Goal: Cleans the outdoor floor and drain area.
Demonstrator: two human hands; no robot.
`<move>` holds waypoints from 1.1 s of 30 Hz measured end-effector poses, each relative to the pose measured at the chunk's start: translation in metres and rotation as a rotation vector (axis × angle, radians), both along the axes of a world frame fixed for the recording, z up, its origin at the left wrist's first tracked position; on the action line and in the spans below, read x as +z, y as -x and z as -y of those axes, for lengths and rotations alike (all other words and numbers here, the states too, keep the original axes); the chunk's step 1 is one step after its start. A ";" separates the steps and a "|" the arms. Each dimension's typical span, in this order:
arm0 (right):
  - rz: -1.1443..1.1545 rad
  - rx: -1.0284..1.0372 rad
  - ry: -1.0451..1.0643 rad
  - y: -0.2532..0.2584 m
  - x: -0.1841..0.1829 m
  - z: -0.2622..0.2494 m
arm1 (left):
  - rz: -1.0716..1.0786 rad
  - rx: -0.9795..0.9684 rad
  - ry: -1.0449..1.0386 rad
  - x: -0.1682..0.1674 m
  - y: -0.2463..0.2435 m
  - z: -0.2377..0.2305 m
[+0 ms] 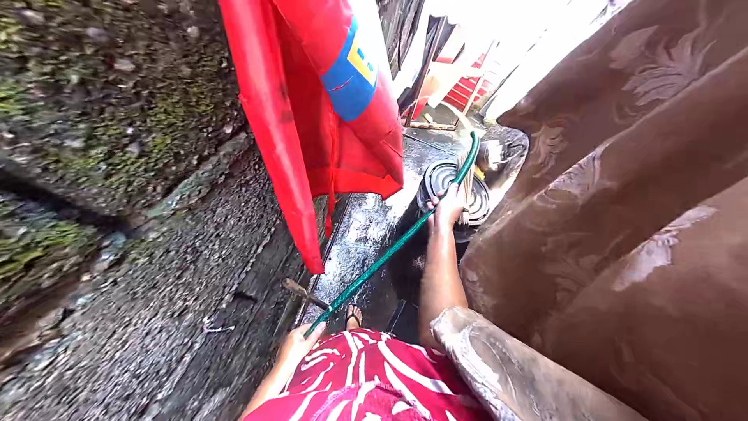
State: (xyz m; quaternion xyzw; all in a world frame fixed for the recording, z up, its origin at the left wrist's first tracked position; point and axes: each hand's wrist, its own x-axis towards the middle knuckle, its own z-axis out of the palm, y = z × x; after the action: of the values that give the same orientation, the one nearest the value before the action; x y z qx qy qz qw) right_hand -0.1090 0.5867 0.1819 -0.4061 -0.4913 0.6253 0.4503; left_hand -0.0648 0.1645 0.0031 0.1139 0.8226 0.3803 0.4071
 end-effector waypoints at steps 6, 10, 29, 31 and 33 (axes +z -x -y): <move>0.011 0.005 -0.128 -0.010 0.014 -0.015 | -0.044 -0.031 -0.039 0.001 0.001 -0.027; 0.087 -0.030 -0.165 -0.005 0.026 -0.014 | -0.035 -0.037 -0.036 -0.004 0.005 -0.037; 0.145 -0.105 -0.187 0.027 0.016 -0.052 | 0.041 -0.030 -0.100 0.005 0.010 -0.053; 0.142 -0.095 -0.178 0.024 0.014 -0.053 | 0.050 -0.037 -0.088 0.006 0.009 -0.053; 0.141 -0.095 -0.172 0.023 0.016 -0.053 | 0.054 -0.039 -0.086 0.006 0.009 -0.055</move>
State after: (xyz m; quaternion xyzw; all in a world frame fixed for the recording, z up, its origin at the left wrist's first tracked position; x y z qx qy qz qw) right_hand -0.1317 0.6394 0.1977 -0.4318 -0.5538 0.5288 0.4767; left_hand -0.0733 0.2194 0.0095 0.1369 0.7918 0.4103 0.4313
